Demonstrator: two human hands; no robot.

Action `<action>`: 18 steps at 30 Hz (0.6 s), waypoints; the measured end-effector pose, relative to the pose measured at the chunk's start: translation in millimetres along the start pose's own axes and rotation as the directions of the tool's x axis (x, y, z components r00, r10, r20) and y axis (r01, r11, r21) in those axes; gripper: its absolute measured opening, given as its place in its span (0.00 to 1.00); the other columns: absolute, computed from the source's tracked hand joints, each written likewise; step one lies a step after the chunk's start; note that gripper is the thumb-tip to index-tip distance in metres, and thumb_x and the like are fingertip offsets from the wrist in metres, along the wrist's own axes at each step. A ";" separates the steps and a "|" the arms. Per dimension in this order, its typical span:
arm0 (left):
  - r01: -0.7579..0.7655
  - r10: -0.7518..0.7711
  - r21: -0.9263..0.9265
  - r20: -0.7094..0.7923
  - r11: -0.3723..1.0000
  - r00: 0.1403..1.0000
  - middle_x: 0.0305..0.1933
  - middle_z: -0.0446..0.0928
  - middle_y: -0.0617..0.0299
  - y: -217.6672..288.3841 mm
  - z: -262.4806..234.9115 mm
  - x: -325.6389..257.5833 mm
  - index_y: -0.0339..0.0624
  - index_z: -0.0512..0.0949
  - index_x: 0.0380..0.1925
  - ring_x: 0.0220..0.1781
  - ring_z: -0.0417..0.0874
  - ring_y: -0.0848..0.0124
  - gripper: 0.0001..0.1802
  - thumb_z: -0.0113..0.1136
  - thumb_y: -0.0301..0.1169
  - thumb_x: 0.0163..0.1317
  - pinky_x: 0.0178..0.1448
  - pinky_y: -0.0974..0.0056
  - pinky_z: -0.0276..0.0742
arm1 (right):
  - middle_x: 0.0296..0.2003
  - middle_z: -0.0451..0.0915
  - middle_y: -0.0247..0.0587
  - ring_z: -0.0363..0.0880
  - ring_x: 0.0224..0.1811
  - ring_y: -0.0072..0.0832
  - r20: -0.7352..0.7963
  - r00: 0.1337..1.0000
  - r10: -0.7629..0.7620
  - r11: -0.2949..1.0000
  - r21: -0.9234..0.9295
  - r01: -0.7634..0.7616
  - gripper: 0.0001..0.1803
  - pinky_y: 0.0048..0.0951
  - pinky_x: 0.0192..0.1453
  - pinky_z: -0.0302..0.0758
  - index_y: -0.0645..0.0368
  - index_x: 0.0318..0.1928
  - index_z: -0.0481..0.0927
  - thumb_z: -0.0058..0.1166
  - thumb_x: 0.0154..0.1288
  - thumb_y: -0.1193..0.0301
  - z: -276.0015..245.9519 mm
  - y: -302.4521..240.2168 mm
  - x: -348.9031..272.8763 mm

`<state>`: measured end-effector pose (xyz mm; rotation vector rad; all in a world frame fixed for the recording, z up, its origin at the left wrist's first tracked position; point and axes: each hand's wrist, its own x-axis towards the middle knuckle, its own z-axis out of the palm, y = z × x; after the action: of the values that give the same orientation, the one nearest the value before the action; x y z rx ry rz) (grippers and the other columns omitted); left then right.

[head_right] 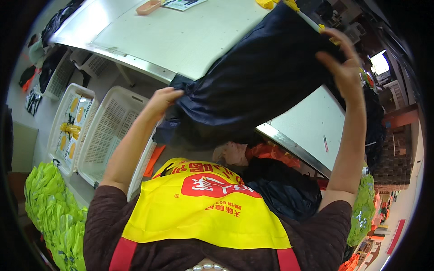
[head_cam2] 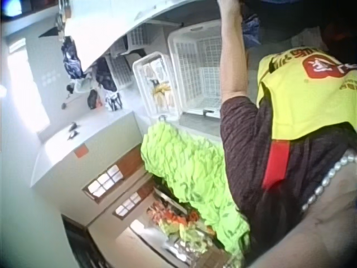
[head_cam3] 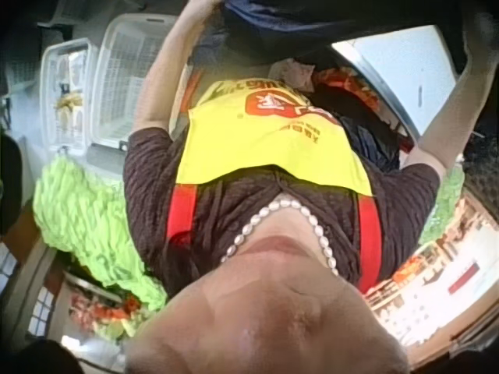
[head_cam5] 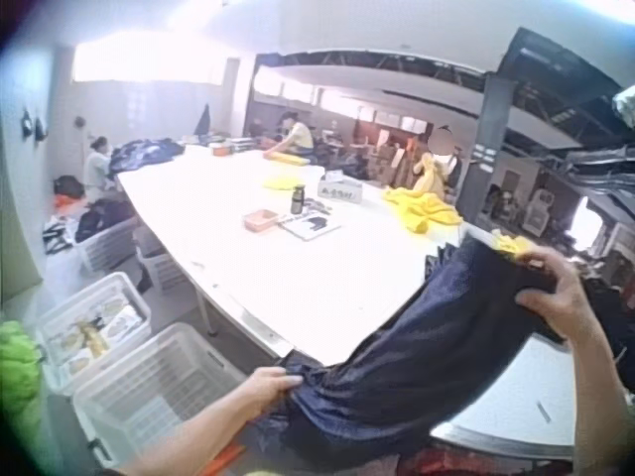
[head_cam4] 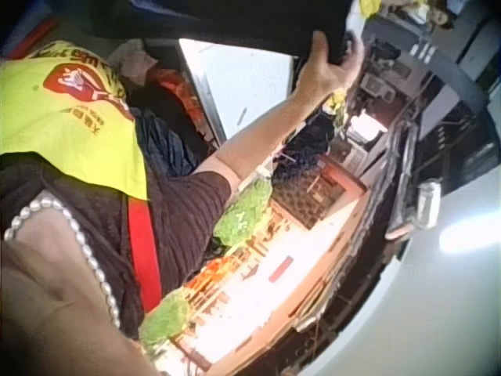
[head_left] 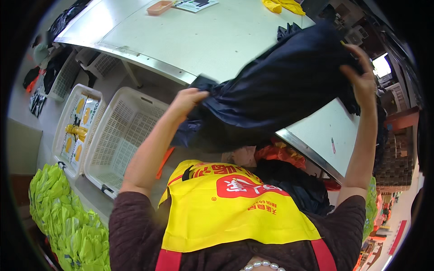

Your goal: The person folds a dark blue garment on a white table, using a small cutting tool to trim a tag or thread. They then fold the garment into a compact rectangle and place it on a stack of similar folded items. The person repeats this process with additional garments, retrieving them from a nearby pile and placing the finished folds onto the stack.

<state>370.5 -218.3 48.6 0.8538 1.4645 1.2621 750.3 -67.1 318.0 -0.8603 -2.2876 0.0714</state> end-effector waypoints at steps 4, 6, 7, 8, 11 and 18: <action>-0.202 0.234 -0.531 -0.007 0.823 0.972 0.36 0.80 0.61 77.0 -24.8 -72.1 0.36 0.77 0.36 0.38 0.80 0.76 0.11 0.58 0.34 0.61 0.44 0.70 0.75 | 0.56 0.71 0.46 0.66 0.62 0.33 -0.074 0.986 0.147 0.896 0.432 -0.102 0.42 0.35 0.66 0.63 0.61 0.61 0.66 0.64 0.48 0.52 -43.5 -6.0 -20.1; -0.112 0.190 -0.515 0.100 0.850 0.977 0.39 0.80 0.60 69.5 -38.9 -83.0 0.35 0.76 0.40 0.41 0.80 0.75 0.13 0.58 0.34 0.61 0.47 0.70 0.75 | 0.53 0.73 0.45 0.70 0.58 0.33 0.112 0.967 0.231 0.951 0.184 -0.248 0.45 0.33 0.61 0.68 0.62 0.59 0.67 0.66 0.43 0.50 -93.0 30.8 -17.9; -0.087 0.181 -0.500 0.142 0.862 0.973 0.40 0.80 0.60 69.1 -45.7 -85.4 0.35 0.76 0.42 0.42 0.80 0.74 0.14 0.58 0.34 0.61 0.48 0.70 0.75 | 0.51 0.74 0.45 0.71 0.57 0.33 0.185 0.954 0.238 0.965 0.065 -0.253 0.47 0.32 0.60 0.70 0.62 0.59 0.68 0.68 0.40 0.49 -103.8 31.7 -5.7; -0.017 0.158 -0.584 0.192 0.812 0.969 0.42 0.80 0.60 67.2 -42.0 -96.4 0.34 0.75 0.45 0.44 0.80 0.73 0.16 0.60 0.31 0.58 0.51 0.68 0.75 | 0.50 0.74 0.45 0.72 0.56 0.33 0.237 0.950 0.202 0.979 -0.036 -0.200 0.48 0.32 0.59 0.70 0.63 0.58 0.68 0.68 0.39 0.48 -114.1 25.3 6.0; 0.044 0.162 -0.623 0.271 0.781 0.949 0.45 0.79 0.58 65.8 -39.7 -114.9 0.34 0.74 0.48 0.46 0.80 0.71 0.22 0.63 0.24 0.51 0.55 0.66 0.74 | 0.50 0.74 0.45 0.73 0.54 0.35 0.281 0.960 0.017 0.996 -0.094 0.010 0.51 0.34 0.60 0.69 0.61 0.60 0.66 0.66 0.38 0.43 -134.0 3.3 37.3; -0.041 0.183 -0.650 0.153 0.759 0.971 0.48 0.78 0.57 62.6 -48.1 -63.0 0.35 0.73 0.48 0.49 0.80 0.67 0.21 0.62 0.24 0.52 0.55 0.62 0.75 | 0.53 0.72 0.45 0.72 0.56 0.33 0.409 0.878 0.249 0.932 -0.349 -0.102 0.27 0.30 0.58 0.72 0.59 0.61 0.66 0.55 0.61 0.69 -51.3 -16.1 141.0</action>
<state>335.8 -277.6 122.7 0.5767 0.7212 1.5789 695.7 -4.1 443.7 -1.3408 -2.6884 -0.0228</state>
